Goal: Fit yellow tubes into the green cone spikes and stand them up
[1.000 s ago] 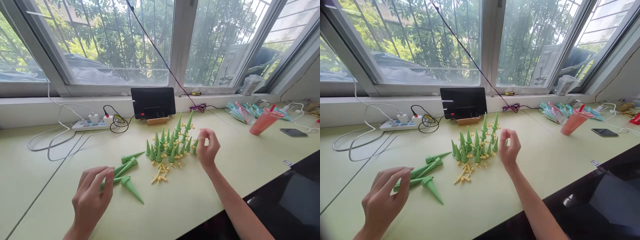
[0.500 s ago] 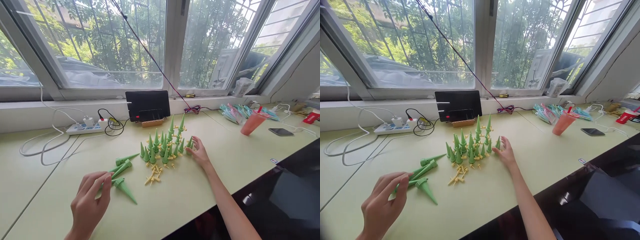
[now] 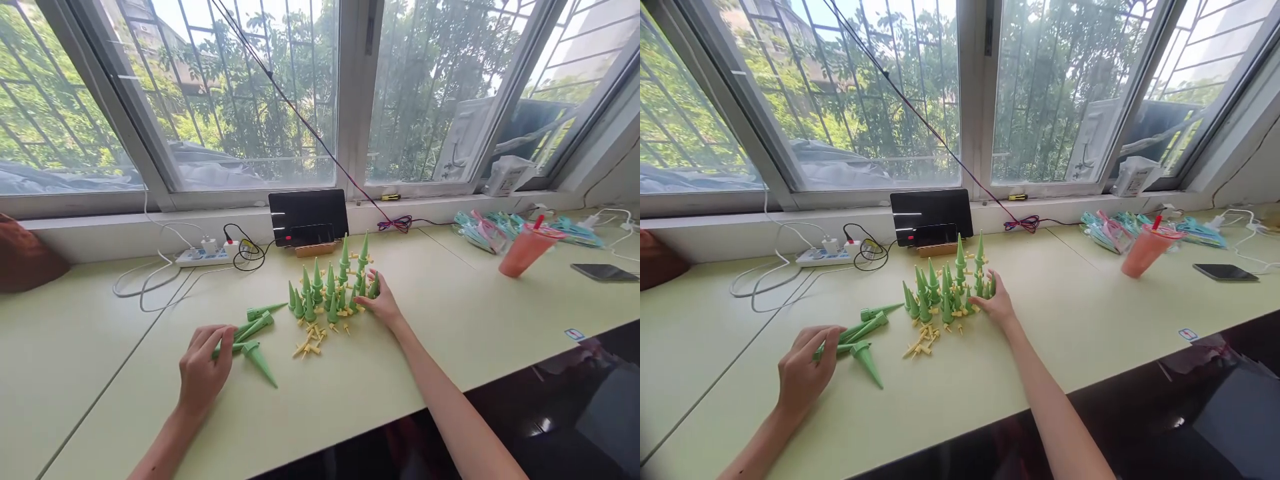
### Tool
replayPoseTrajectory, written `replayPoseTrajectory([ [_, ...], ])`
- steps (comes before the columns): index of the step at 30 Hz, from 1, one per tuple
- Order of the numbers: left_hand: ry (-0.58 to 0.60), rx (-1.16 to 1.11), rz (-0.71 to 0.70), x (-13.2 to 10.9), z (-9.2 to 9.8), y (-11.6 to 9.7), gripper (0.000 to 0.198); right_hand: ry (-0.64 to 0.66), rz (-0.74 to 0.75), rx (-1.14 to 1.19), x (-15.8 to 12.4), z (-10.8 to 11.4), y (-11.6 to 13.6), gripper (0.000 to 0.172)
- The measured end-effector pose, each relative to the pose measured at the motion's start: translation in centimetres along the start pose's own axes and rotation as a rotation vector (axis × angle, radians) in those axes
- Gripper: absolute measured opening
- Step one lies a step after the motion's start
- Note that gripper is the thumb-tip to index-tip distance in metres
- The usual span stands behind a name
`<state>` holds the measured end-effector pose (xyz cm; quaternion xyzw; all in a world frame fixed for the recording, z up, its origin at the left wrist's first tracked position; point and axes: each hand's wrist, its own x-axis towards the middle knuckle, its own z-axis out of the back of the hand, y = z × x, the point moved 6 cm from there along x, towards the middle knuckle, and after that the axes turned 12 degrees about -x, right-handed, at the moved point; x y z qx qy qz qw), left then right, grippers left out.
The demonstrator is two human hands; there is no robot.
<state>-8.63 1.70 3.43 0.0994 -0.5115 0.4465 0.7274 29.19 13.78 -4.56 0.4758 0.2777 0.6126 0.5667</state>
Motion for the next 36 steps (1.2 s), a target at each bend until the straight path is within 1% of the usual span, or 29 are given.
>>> replayPoseTrajectory([
  [3,0.010,-0.002,0.025,-0.1,-0.2,0.4,0.018,0.056,0.031,0.026,0.6,-0.6,0.4,0.098],
  [10,0.020,-0.004,0.070,-0.4,-0.2,0.7,0.020,0.141,0.048,-0.052,1.2,-1.3,0.7,0.106],
  [19,0.018,-0.012,0.104,-0.2,-0.2,0.6,0.022,0.148,0.057,-0.023,1.0,-1.9,1.8,0.104],
  [24,0.034,-0.014,0.136,-0.3,-0.3,0.8,0.024,0.165,0.031,0.038,0.9,-2.2,1.8,0.105],
  [29,0.044,-0.018,0.148,-0.3,-0.4,0.6,0.022,0.180,0.035,0.039,0.8,-2.3,1.9,0.105],
  [31,0.051,-0.037,0.121,0.1,-0.5,0.0,0.020,0.175,0.038,0.036,0.8,-2.2,1.9,0.105],
  [33,0.045,-0.058,0.093,1.3,-0.8,-1.0,0.017,0.171,0.045,0.032,0.8,-2.2,1.9,0.104],
  [35,0.002,-0.051,0.087,3.3,-1.2,-2.4,0.016,0.167,0.055,0.028,0.8,-2.2,1.9,0.104],
  [36,-0.001,-0.047,0.090,4.7,-1.7,-3.1,0.016,0.165,0.059,0.024,0.8,-2.2,1.8,0.103],
])
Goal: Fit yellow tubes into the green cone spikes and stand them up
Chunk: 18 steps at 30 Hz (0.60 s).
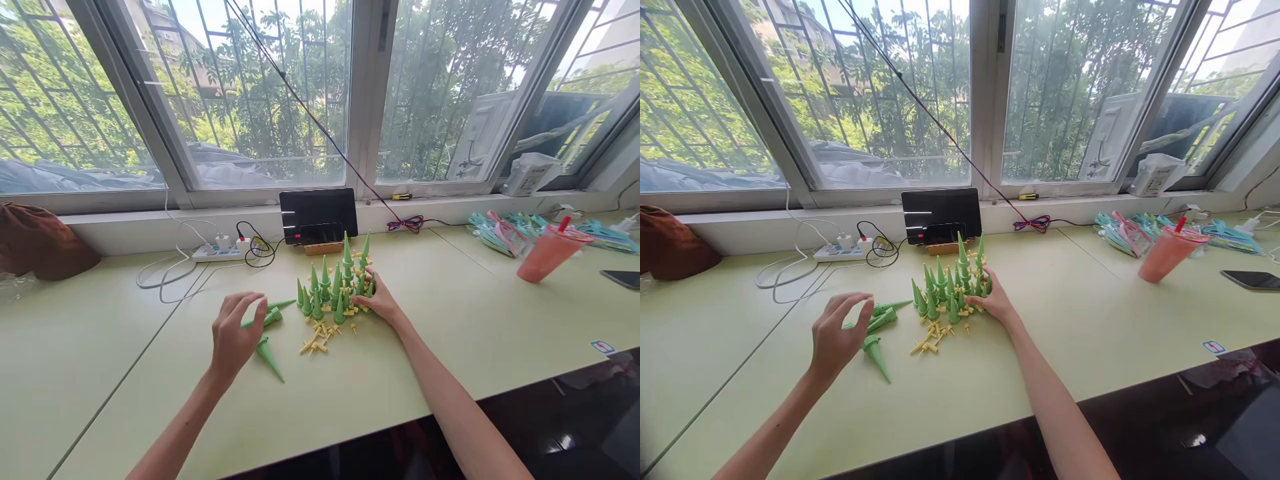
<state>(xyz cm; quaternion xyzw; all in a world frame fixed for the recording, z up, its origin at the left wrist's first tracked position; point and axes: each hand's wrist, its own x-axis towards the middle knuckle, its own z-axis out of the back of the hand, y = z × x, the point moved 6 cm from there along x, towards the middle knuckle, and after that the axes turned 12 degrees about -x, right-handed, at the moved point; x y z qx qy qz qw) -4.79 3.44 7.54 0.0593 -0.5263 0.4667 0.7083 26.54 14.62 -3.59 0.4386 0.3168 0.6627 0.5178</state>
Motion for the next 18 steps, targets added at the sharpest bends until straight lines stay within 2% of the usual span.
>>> replayPoseTrajectory([
  [3,0.071,-0.042,0.022,4.6,-2.8,-2.9,0.025,-0.006,-0.003,-0.010,0.0,0.0,-0.2,0.104],
  [6,0.281,-0.080,0.088,9.0,-7.4,-5.1,0.035,0.000,-0.009,0.003,0.0,-0.1,-0.2,0.104],
  [9,0.440,-0.088,0.140,11.9,-11.9,-6.1,0.041,0.014,0.005,0.022,0.0,-0.1,0.0,0.103],
  [11,0.504,-0.101,0.177,12.8,-14.2,-6.2,0.037,0.022,0.002,0.020,0.1,-0.1,0.0,0.102],
  [13,0.521,-0.128,0.206,13.3,-15.8,-6.2,0.030,0.024,-0.011,0.011,0.3,-0.2,-0.1,0.102],
  [18,0.515,-0.171,0.166,13.2,-17.1,-6.5,0.024,0.027,-0.002,0.017,0.5,-0.4,-0.5,0.103],
])
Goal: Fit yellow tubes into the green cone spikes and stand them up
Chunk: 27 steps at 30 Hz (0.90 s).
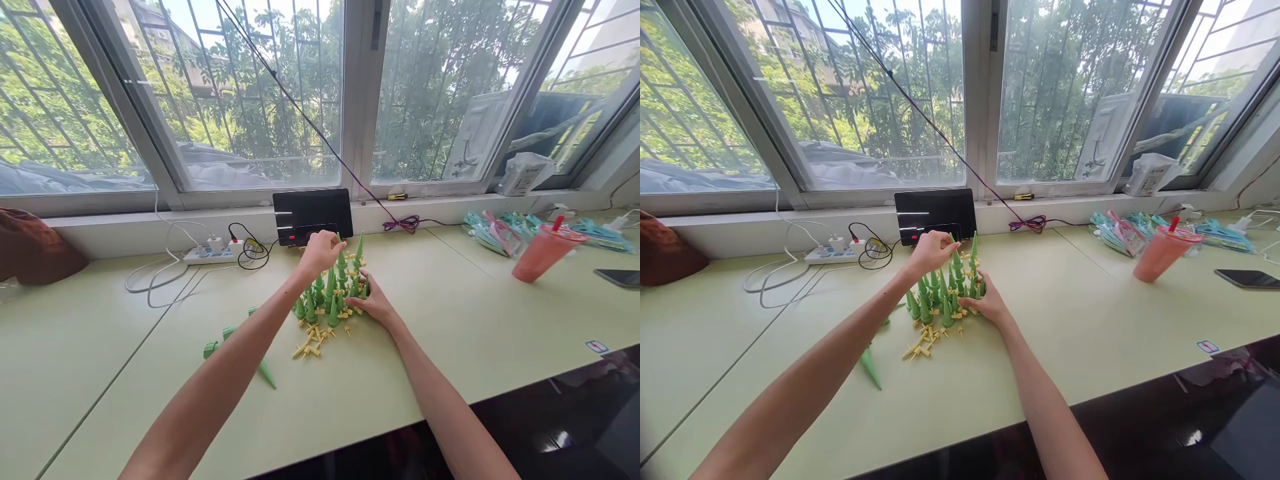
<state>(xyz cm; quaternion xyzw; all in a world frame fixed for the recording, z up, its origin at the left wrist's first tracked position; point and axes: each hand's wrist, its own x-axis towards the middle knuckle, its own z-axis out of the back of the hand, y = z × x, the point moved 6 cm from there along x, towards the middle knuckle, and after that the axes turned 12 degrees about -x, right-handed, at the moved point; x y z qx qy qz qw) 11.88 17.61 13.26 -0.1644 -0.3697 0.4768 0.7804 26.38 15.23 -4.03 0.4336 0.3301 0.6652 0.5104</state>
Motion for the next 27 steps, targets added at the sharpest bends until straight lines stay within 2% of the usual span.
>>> replayPoseTrajectory([
  [14,0.040,0.104,-0.043,-0.2,-0.4,-0.5,0.031,0.012,0.014,-0.035,-0.2,-0.1,0.2,0.102],
  [27,0.043,0.073,-0.030,-0.2,-0.2,0.0,0.025,0.023,0.033,-0.082,-0.5,-0.1,0.9,0.097],
])
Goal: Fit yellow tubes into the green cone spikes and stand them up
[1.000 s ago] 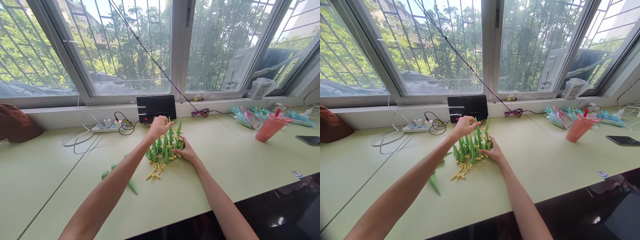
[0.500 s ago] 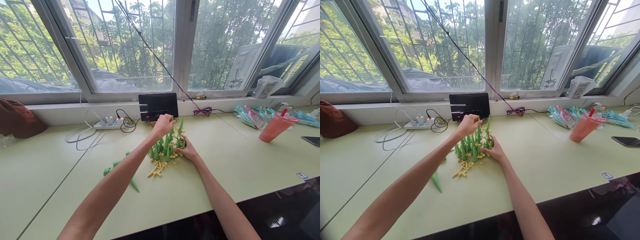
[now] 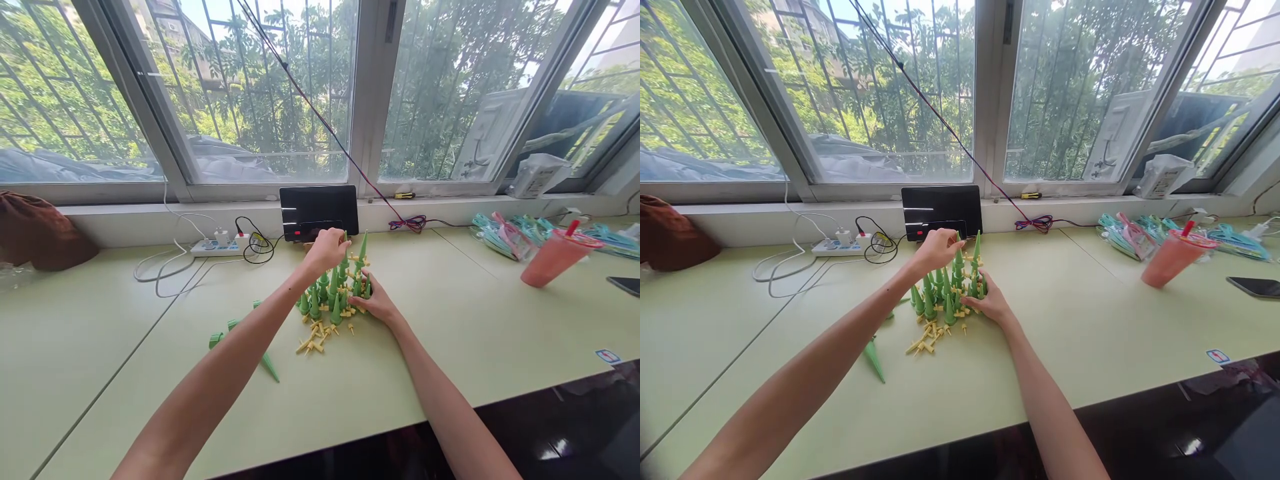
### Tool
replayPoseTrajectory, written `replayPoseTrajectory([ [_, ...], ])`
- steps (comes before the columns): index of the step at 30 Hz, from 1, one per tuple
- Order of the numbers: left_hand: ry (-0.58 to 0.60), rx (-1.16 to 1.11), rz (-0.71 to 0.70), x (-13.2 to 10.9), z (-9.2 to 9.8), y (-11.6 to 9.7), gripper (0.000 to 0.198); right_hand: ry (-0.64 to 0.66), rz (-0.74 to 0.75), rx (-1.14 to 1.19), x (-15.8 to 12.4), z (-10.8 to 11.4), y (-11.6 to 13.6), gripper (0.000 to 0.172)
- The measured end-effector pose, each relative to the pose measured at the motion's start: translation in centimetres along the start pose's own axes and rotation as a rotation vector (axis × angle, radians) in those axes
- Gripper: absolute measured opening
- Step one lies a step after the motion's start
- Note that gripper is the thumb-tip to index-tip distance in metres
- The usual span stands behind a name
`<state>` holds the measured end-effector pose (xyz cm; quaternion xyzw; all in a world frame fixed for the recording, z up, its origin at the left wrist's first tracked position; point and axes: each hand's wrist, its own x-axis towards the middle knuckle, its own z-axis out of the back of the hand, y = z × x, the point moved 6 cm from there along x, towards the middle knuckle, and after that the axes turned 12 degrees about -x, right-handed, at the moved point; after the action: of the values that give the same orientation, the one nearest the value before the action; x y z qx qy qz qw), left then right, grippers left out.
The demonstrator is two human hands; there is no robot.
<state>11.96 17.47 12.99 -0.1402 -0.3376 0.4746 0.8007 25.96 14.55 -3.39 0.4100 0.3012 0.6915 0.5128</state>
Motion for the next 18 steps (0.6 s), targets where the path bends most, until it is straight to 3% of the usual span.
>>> replayPoseTrajectory([
  [6,-0.026,-0.096,-0.016,-0.1,0.4,-0.1,0.017,0.002,0.009,0.005,0.0,0.0,0.1,0.099],
  [11,-0.116,-0.101,-0.134,0.5,1.3,-2.0,0.036,0.022,0.000,-0.010,-0.1,0.0,0.2,0.099],
  [14,-0.045,-0.049,-0.203,1.6,0.8,-3.8,0.034,0.006,0.011,-0.031,-0.1,0.1,0.2,0.098],
  [18,0.061,0.044,-0.157,3.1,-0.5,-4.7,0.029,-0.018,0.038,-0.048,0.0,0.1,0.1,0.096],
])
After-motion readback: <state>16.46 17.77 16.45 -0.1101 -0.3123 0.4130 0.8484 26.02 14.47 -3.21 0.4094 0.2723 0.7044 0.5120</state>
